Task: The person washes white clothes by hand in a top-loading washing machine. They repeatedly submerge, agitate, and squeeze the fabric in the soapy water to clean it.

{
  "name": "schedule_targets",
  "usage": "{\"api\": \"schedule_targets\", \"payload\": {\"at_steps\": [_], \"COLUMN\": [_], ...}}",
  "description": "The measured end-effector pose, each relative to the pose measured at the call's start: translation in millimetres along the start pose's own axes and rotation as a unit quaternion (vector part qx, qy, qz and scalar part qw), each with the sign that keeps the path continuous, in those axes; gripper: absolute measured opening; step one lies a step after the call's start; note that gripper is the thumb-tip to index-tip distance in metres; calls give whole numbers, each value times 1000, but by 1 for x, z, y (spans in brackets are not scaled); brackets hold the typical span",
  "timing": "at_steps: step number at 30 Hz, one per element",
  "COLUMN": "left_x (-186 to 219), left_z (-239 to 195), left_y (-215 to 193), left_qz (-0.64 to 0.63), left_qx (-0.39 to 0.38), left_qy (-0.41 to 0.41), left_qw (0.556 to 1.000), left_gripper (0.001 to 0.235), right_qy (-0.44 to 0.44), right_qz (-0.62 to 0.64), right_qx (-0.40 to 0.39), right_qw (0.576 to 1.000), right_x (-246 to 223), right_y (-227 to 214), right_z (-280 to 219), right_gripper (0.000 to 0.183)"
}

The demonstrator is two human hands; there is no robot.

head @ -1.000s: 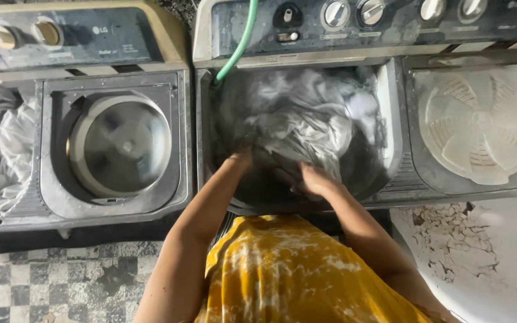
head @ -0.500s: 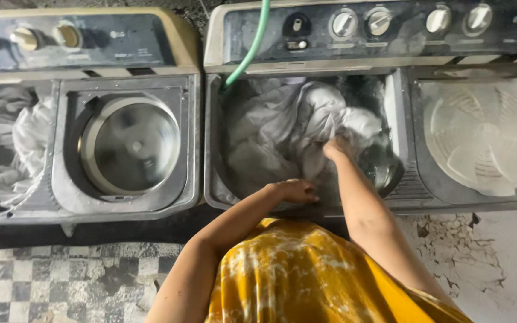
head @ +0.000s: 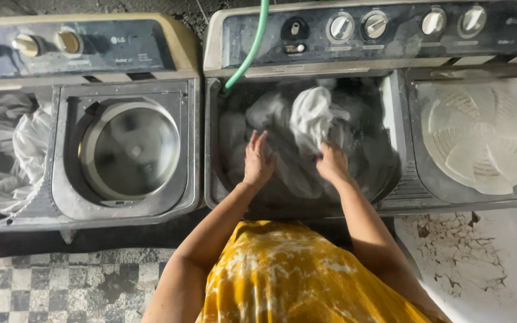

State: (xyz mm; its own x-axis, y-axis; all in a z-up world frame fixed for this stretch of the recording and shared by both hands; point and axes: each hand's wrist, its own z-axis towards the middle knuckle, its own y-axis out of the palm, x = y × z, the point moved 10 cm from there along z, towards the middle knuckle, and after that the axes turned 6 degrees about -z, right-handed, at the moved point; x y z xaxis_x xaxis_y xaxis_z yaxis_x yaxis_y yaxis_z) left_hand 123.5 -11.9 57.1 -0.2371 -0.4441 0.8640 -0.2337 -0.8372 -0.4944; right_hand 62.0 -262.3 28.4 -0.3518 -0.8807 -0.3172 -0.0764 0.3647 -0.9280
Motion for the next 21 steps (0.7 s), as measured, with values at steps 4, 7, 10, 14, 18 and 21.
{"api": "schedule_targets", "payload": {"at_steps": [4,7,10,14,18,21], "left_x": [14,28,6,-81,-136,-158], "left_z": [29,49,54,54,45,23], "left_y": [2,10,29,83,139,156], "left_qz": [100,228,305,262,215,210], "left_qx": [-67,-145,-238,-311,-331,-403], "left_qy": [-17,70,66,-88,-77,-167], "left_qw": [993,960,920,909,916,875], "left_gripper": [88,99,85,76,78,87], "right_qy": [-93,-149,-123,75,210,253], "right_qz": [11,-16,72,77,205,147], "right_qx": [29,113,170,108,-58,-99], "right_qw": [995,982,975,988,954,951], "right_x": [-34,-43,-21,46,86,97], "right_y": [-17,-21,-13,46,119,128], "right_z": [-38,-52,-61,-39,-4,34], "right_gripper": [21,28,61,119,138,140]}}
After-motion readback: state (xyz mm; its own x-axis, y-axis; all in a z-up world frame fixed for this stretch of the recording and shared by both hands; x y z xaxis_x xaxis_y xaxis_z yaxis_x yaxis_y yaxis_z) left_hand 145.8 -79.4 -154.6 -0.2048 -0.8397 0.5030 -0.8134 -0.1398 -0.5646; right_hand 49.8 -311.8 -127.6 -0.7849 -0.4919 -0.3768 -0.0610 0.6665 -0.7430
